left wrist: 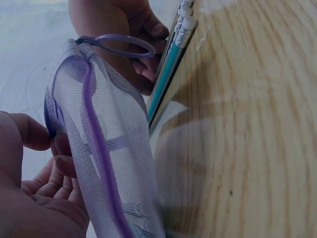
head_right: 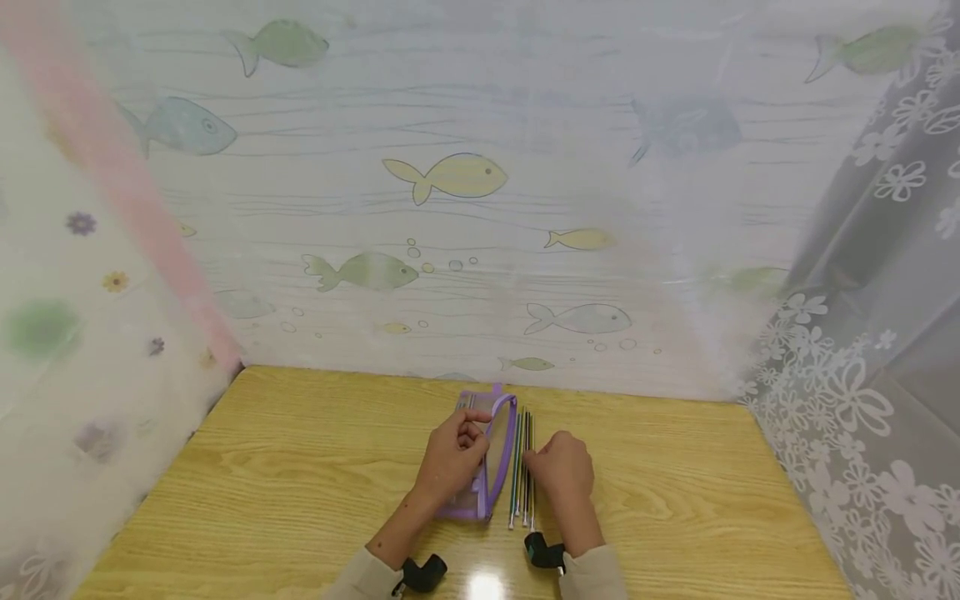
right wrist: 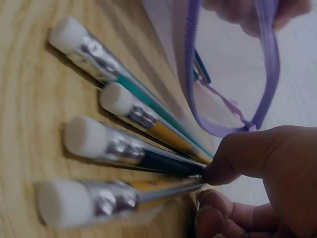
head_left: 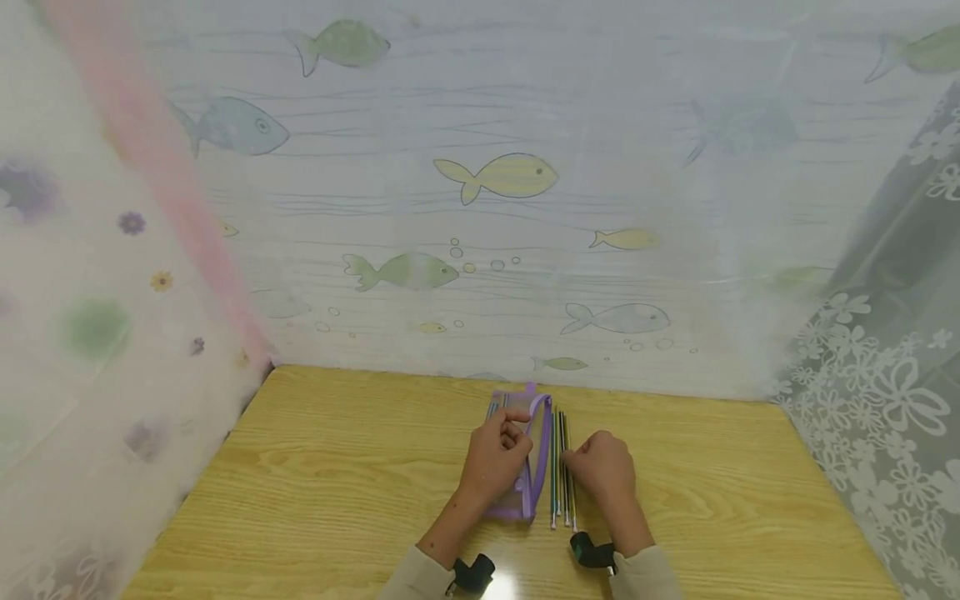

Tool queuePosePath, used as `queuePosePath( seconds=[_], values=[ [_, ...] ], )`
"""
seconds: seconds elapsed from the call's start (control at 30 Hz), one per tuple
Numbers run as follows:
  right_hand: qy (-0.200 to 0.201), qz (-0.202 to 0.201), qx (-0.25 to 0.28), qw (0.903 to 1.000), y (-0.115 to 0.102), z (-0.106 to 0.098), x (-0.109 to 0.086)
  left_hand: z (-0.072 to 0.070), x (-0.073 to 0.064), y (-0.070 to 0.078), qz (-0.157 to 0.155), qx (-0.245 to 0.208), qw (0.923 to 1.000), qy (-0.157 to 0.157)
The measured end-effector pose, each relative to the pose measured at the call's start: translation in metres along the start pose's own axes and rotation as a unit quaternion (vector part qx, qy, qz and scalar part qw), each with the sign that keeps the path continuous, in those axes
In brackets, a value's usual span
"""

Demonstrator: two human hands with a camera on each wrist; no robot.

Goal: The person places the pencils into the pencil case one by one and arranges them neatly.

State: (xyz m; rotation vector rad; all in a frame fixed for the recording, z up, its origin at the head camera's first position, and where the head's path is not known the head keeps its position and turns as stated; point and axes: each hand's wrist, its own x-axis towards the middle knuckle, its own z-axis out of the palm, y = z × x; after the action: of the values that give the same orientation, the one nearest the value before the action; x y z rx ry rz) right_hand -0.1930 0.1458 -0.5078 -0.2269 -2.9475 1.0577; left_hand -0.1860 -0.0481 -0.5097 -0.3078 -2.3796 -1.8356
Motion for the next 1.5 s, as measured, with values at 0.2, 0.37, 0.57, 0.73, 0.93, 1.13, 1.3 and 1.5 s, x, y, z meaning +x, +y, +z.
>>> queuePosePath(
  seconds=[0.2, 0.37, 0.57, 0.73, 0.93, 1.13, 1.3, 1.5],
  values=[
    [0.015, 0.008, -0.038, 0.9991, -0.003, 0.005, -0.001, 0.001, 0.001, 0.0, -0.002, 0.002, 1.0, -0.001],
    [0.021, 0.021, -0.066, 0.9974, -0.008, 0.005, -0.001, 0.001, 0.002, 0.0, -0.001, 0.006, 1.0, -0.001],
    [0.024, 0.032, -0.09, 0.9952, -0.011, 0.004, -0.002, 0.001, 0.002, 0.0, -0.002, 0.009, 1.0, 0.001],
    [0.021, 0.035, -0.094, 0.9947, -0.01, 0.004, -0.003, 0.001, 0.001, 0.0, -0.005, 0.007, 1.0, 0.002],
    [0.015, 0.038, -0.089, 0.9952, -0.007, 0.004, -0.002, 0.0, 0.0, 0.0, -0.008, 0.005, 1.0, 0.001],
    [0.008, 0.038, -0.074, 0.9965, -0.005, 0.002, -0.002, 0.0, 0.0, 0.0, -0.007, 0.006, 1.0, 0.0],
    [0.0, 0.032, -0.064, 0.9975, -0.005, 0.0, -0.003, 0.0, -0.001, 0.0, -0.008, 0.009, 0.9999, -0.002],
    [0.004, 0.02, -0.057, 0.9982, -0.004, -0.001, -0.001, -0.001, -0.001, 0.001, -0.004, 0.01, 0.9999, -0.003]
  ],
)
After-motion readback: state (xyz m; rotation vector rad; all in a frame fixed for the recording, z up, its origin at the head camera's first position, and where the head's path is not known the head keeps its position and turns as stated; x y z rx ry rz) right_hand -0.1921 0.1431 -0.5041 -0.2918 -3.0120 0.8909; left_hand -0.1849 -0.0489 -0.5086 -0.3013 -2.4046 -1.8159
